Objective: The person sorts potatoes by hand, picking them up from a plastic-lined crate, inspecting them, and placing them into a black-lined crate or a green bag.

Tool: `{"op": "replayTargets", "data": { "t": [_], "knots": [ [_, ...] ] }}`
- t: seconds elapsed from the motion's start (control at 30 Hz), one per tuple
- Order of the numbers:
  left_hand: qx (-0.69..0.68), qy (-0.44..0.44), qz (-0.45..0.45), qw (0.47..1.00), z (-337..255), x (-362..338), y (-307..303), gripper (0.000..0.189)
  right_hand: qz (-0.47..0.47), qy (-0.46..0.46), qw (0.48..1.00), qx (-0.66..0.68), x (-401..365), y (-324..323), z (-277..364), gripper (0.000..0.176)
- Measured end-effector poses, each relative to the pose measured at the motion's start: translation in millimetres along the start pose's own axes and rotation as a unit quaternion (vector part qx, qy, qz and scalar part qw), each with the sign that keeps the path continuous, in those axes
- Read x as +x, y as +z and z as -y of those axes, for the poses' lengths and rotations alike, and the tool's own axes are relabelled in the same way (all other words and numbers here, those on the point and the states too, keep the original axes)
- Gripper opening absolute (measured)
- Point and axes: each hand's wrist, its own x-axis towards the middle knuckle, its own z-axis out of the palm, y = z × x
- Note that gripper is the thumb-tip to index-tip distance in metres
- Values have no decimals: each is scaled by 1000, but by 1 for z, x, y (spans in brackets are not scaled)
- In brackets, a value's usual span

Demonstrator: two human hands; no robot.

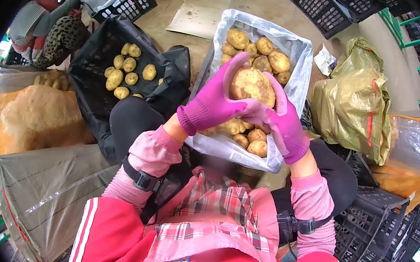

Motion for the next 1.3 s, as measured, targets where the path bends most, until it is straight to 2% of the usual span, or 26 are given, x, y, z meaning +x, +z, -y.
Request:
{"op": "replayTargets", "data": {
  "t": [0.07,0.17,0.3,0.37,0.47,0.6,0.67,0.73,0.83,0.87,0.97,1.0,1.07,1.17,1.2,1.27,1.3],
  "knots": [
    [0,9,-11,1000,5,3,0,84,18,51,998,-35,1,-5,8,81],
    [27,12,-52,998,3,2,0,75,14,70,995,-63,6,3,12,73],
    [51,29,-94,994,5,-1,2,65,4,36,997,-73,10,13,15,66],
    [77,41,-109,990,-1,0,0,60,12,25,999,-17,11,17,16,68],
    [-28,12,-163,986,3,-1,7,43,14,43,998,-38,12,17,18,72],
    [-12,-27,-198,980,0,1,2,36,3,13,998,-65,10,30,26,75],
    [-30,-69,-134,988,10,8,-11,34,1,-12,998,-60,12,22,17,78],
    [-34,-102,-84,991,8,10,-11,32,-10,-61,986,-155,11,18,15,78],
    [67,-67,-82,992,-2,6,5,31,-22,-114,944,-308,11,11,6,77],
    [59,-81,-88,991,1,5,8,31,-26,-125,924,-361,10,9,3,77],
    [-33,-184,-107,976,4,11,1,33,-13,-122,947,-296,8,10,4,74],
    [42,-122,-81,988,18,11,-7,37,-10,-108,952,-288,8,11,8,74],
    [-98,-238,-78,963,7,14,-12,37,-4,-79,960,-270,7,13,17,74],
    [-121,-129,-41,983,19,5,-9,34,-12,-120,957,-264,8,5,16,73],
    [-69,-130,-25,989,20,3,-5,34,-19,-99,962,-254,7,6,17,72],
    [151,34,-67,986,13,8,3,34,-32,-62,968,-239,6,10,17,69],
    [74,-29,-81,994,13,8,6,35,-38,-47,970,-235,5,11,16,68]
  ]
}}
